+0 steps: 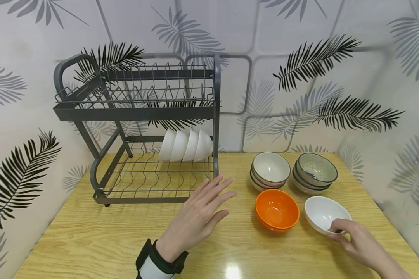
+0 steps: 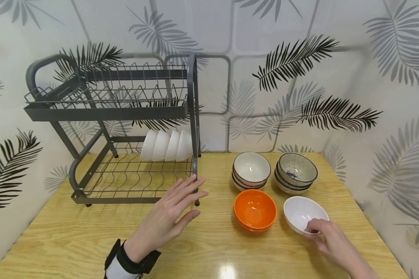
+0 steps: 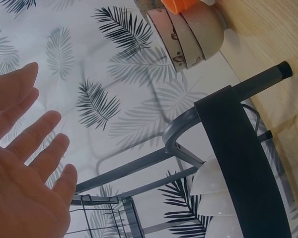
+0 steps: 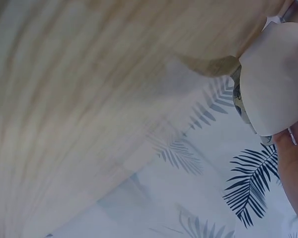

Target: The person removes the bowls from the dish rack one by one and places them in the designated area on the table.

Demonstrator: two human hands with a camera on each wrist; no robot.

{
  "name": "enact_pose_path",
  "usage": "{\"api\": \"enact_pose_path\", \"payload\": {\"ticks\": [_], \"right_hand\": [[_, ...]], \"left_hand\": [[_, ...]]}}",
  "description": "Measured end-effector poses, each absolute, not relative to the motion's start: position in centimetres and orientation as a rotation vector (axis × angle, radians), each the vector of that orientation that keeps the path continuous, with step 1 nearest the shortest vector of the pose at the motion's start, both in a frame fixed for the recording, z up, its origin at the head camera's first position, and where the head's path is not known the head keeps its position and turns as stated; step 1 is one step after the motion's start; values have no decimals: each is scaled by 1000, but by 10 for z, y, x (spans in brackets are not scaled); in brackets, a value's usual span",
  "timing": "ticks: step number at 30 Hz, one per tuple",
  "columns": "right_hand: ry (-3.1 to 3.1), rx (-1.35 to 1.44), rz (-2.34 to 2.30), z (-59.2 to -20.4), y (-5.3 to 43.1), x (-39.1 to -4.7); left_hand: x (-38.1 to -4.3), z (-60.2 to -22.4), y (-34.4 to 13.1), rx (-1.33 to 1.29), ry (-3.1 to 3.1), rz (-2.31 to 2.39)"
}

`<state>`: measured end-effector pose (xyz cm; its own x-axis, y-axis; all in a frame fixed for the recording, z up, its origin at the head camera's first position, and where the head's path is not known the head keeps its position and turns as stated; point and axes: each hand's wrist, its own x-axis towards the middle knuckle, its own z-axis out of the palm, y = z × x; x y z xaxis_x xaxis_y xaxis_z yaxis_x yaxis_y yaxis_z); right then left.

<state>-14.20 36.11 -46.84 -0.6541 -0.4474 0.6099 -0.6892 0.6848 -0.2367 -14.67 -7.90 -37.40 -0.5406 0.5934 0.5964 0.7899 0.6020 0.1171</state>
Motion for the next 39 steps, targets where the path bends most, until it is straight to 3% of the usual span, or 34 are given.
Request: {"api": "enact_pose_path", "payload": {"ticks": [23, 39], "right_hand": [[-2335, 844, 598, -468, 367, -150], [-2344, 834, 674, -449, 327, -143]], "left_hand": [[-146, -374, -78, -1102, -2332, -556], [-152, -379, -81, -1040, -2392, -650]]}}
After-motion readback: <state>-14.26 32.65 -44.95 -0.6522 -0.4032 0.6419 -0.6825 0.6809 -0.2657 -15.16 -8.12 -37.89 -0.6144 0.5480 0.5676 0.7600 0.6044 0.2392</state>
